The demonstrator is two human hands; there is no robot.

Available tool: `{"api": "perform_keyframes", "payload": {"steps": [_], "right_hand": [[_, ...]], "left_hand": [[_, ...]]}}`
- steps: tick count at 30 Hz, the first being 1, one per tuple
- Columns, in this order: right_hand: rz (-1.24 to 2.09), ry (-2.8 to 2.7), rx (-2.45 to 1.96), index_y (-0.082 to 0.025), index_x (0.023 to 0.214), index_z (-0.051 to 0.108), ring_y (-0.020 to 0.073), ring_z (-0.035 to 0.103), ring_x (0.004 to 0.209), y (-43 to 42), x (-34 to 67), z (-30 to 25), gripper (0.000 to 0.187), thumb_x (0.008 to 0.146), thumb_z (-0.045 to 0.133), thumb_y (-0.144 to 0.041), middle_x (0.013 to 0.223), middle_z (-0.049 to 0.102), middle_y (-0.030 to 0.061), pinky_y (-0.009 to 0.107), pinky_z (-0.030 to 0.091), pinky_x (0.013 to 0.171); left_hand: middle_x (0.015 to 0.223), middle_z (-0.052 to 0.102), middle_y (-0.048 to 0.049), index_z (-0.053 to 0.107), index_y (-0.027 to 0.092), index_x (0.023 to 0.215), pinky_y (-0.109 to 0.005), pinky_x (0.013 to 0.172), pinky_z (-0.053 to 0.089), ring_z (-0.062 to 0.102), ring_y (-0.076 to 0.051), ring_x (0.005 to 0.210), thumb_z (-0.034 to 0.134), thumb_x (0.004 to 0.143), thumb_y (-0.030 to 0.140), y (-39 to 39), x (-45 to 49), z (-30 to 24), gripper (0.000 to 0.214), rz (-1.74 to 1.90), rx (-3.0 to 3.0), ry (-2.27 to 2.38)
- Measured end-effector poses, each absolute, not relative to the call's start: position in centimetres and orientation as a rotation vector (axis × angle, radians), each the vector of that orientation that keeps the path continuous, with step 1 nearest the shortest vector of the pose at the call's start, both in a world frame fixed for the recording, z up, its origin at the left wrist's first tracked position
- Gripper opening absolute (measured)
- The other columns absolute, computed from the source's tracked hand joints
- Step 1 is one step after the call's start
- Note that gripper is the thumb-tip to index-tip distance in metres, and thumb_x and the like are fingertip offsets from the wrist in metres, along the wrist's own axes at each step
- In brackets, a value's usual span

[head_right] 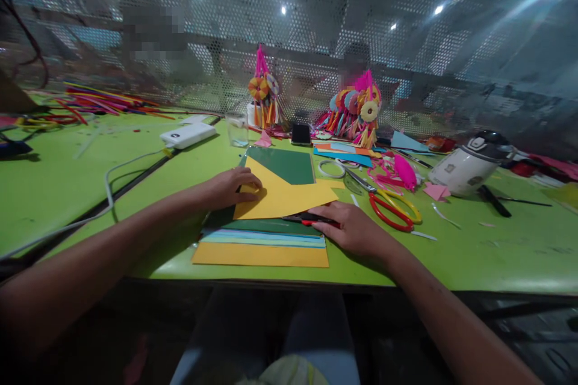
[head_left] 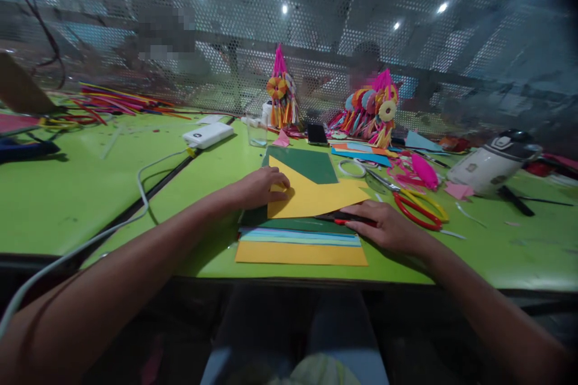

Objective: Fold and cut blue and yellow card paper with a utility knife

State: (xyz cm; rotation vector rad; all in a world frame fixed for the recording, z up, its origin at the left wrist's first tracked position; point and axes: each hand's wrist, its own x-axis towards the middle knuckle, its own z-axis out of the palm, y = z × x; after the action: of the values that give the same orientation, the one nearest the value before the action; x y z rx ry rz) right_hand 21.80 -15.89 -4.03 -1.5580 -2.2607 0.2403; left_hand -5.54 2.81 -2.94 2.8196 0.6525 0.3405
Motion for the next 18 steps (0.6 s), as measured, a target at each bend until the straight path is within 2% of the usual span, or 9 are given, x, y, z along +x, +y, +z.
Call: {"api": "perform_keyframes", "payload": {"steps": [6,11,18], "right_hand": [[0.249,-2.244,-1.549,-0.022,0.122,0.064,0.0203,0.064,0.09,-15.91,21.8,-3.9,0.033,0.094,0.053,-0.034,0.103,0.069,0.0091,0.033,0.049,0.079],[0.241,-2.252,-1.565,-0.02,0.122,0.064,0.0208,0.064,0.091,-15.94,21.76,-3.86,0.033,0.094,0.053,-0.034,0.101,0.07,0.0096,0.033,0.049,0.079],[0.241,-2.237,-1.551,-0.023,0.122,0.064,0.0207,0.065,0.088,-15.91,21.79,-4.01,0.033,0.094,0.053,-0.035,0.101,0.07,0.0096,0.034,0.05,0.078]], "left_hand": [[0.098,0.068,-0.0078,0.068,0.017,0.102,-0.028,0.079,0.044,0.061,-0.019,0.089,0.052,0.081,0.024,3.22,-5.26,-3.56,0.028,0.44,2.669,0.709],[0.088,0.066,-0.0075,0.072,0.017,0.089,-0.027,0.07,0.045,0.059,-0.015,0.074,0.049,0.082,0.025,3.09,-5.24,-3.34,0.026,0.555,2.641,0.642],[0.089,0.065,-0.0084,0.072,0.017,0.091,-0.028,0.072,0.045,0.059,-0.016,0.077,0.048,0.082,0.023,3.03,-5.21,-3.19,0.027,0.487,2.687,0.591]]}}
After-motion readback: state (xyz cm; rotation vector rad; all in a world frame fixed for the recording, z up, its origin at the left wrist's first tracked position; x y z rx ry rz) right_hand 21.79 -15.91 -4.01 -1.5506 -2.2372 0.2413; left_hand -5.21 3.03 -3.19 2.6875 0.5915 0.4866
